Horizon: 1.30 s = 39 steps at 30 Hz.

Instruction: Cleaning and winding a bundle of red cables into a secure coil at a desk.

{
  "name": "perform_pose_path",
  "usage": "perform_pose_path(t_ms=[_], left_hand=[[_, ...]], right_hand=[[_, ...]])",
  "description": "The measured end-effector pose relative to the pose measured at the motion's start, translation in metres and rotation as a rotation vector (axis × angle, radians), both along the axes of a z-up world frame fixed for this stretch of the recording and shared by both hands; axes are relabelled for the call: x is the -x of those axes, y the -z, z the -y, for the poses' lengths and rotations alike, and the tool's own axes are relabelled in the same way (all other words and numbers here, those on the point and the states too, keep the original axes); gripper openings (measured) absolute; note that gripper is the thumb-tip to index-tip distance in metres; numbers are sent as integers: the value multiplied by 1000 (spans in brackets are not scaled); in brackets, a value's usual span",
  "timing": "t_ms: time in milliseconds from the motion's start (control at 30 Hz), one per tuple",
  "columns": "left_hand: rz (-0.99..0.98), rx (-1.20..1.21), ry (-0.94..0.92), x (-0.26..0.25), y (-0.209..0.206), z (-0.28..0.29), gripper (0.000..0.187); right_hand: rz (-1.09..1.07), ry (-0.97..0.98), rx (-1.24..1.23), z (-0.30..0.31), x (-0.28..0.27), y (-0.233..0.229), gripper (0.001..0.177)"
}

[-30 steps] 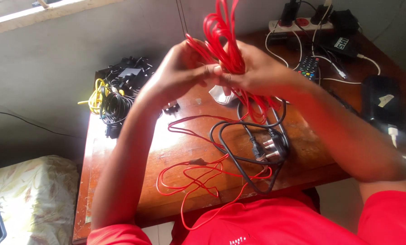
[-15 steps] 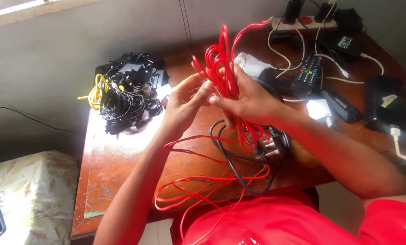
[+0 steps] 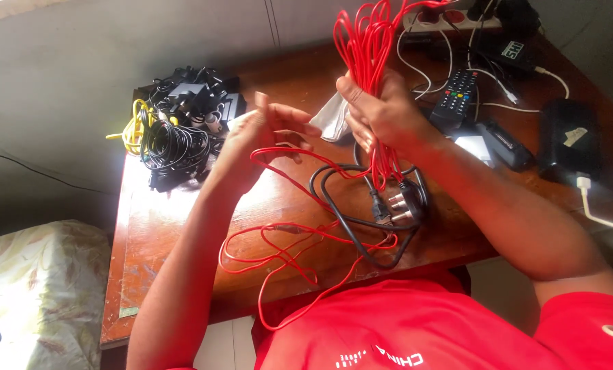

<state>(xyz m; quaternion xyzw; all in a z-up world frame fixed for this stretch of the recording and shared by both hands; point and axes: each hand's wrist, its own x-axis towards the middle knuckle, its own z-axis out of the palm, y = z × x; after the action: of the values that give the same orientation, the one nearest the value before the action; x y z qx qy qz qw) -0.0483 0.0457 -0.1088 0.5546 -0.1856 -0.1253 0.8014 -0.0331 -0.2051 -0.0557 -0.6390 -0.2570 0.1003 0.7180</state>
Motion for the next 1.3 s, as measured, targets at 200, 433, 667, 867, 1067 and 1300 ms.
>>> perform_pose_path(t_ms=[200, 433, 667, 867, 1067, 1300], left_hand=[[232, -73, 411, 12, -26, -21, 88], [207, -386, 412, 22, -33, -12, 58], [180, -284, 117, 24, -25, -4, 42], [142, -234, -124, 29, -21, 21, 33], [77, -294, -255, 39, -26, 39, 23], [276, -198, -386, 25, 9, 35, 20]], right_hand=[[-106, 35, -123, 7, -14, 8, 35], [-225, -7, -241, 15, -28, 16, 44], [-117, -44, -166, 5, -10, 16, 30], [4, -230, -111, -5, -1, 23, 34], [83, -103, 43, -11, 4, 41, 55], [321, -54, 23, -15, 1, 52, 60]])
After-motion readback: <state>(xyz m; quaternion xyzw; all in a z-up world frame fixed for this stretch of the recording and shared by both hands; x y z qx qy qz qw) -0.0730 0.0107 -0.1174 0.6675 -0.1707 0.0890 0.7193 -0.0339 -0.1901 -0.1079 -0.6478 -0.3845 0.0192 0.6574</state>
